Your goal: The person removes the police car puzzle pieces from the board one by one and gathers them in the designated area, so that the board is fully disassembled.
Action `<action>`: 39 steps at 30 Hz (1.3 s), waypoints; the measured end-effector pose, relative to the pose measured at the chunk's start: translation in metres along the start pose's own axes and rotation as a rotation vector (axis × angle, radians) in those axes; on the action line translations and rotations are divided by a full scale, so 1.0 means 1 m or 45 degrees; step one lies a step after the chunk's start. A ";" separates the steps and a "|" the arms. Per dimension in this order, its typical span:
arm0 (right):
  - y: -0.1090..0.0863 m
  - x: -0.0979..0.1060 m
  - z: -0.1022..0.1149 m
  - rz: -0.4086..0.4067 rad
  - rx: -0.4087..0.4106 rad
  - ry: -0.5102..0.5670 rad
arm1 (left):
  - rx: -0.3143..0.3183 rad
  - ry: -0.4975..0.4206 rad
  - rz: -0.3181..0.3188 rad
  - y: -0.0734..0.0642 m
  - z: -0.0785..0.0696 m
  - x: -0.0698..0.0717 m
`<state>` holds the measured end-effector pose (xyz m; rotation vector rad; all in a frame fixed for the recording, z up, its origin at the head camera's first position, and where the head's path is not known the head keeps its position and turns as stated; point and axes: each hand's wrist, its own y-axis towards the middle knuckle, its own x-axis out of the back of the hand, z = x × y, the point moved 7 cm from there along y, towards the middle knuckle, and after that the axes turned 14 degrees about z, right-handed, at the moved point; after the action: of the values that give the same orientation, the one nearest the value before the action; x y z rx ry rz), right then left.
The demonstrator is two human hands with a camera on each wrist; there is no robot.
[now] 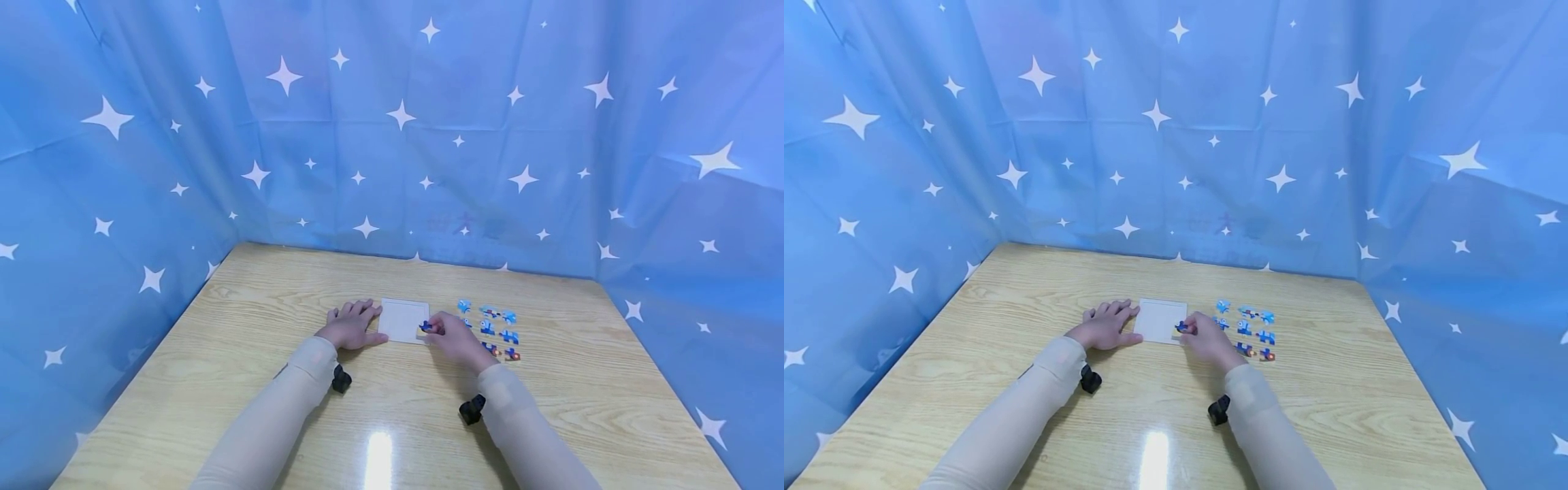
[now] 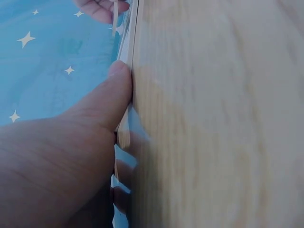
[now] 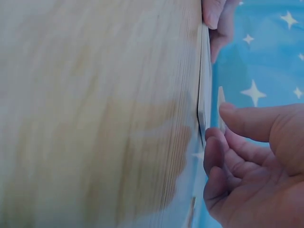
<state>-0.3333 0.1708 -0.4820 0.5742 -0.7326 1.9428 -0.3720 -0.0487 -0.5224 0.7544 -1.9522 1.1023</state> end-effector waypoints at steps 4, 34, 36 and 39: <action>-0.005 0.005 -0.006 -0.029 0.000 -0.022 | -0.004 0.005 0.000 0.000 0.000 -0.001; -0.033 0.025 -0.036 -0.028 -0.160 -0.138 | -0.019 -0.020 -0.008 -0.003 0.000 0.000; -0.035 0.027 -0.036 -0.027 -0.162 -0.163 | -0.022 -0.019 -0.008 -0.003 0.000 0.000; -0.037 0.029 -0.037 -0.032 -0.180 -0.187 | -0.027 -0.013 -0.009 -0.002 -0.001 0.000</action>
<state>-0.3167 0.2283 -0.4800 0.6404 -0.9432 1.8227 -0.3702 -0.0491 -0.5213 0.7565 -1.9652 1.0743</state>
